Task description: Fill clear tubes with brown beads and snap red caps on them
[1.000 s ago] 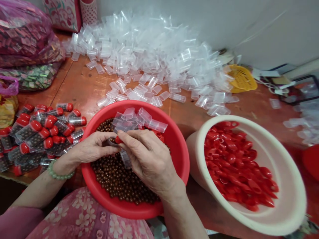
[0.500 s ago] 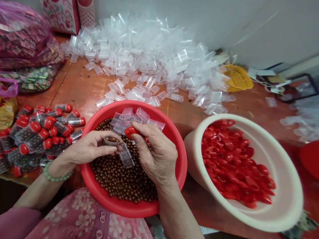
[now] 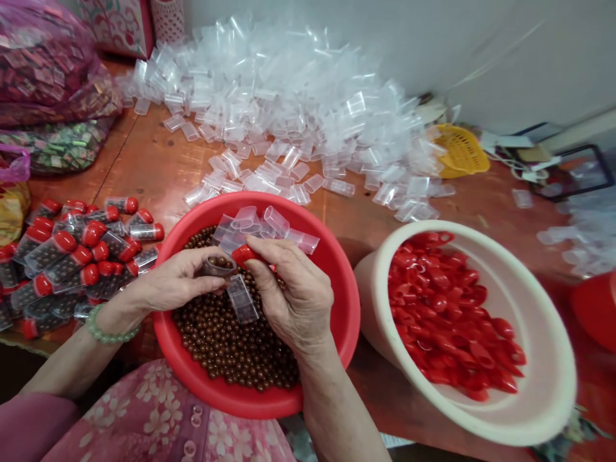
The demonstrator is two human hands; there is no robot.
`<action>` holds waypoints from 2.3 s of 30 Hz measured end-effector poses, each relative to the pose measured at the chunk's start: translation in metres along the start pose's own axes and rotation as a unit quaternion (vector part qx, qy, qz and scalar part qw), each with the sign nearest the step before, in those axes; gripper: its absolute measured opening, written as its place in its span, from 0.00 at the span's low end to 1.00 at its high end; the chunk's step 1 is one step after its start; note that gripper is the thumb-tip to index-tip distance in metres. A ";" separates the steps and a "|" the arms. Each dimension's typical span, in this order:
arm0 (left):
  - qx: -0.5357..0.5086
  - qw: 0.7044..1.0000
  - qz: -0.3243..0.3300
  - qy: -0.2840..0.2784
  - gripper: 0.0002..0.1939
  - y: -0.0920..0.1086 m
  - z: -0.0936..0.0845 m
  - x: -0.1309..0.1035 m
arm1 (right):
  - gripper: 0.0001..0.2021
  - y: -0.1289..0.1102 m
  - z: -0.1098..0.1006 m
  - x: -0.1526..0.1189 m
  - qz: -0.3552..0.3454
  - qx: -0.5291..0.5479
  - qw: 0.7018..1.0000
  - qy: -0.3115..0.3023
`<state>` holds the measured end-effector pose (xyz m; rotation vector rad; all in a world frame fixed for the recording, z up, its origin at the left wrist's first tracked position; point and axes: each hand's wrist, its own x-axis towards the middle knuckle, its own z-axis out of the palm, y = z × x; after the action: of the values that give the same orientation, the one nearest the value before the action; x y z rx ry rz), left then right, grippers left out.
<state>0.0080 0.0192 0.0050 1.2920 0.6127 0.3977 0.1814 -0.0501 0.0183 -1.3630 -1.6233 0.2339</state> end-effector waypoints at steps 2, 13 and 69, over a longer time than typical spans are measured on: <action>0.018 1.000 0.008 -0.008 0.07 -0.003 -0.001 0.000 | 0.17 0.000 0.000 0.001 -0.014 0.009 1.000 -0.013; -0.005 1.000 0.001 -0.011 0.07 -0.012 -0.002 0.003 | 0.15 -0.001 0.004 0.009 -0.063 -0.030 0.994 -0.084; -0.276 0.958 -0.052 -0.055 0.17 -0.008 0.000 -0.008 | 0.12 0.009 -0.002 0.029 0.026 0.106 0.983 -0.149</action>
<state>0.0009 0.0127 -0.0007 0.7384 0.4295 0.3726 0.1912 -0.0234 0.0288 -1.2503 -1.7509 0.6496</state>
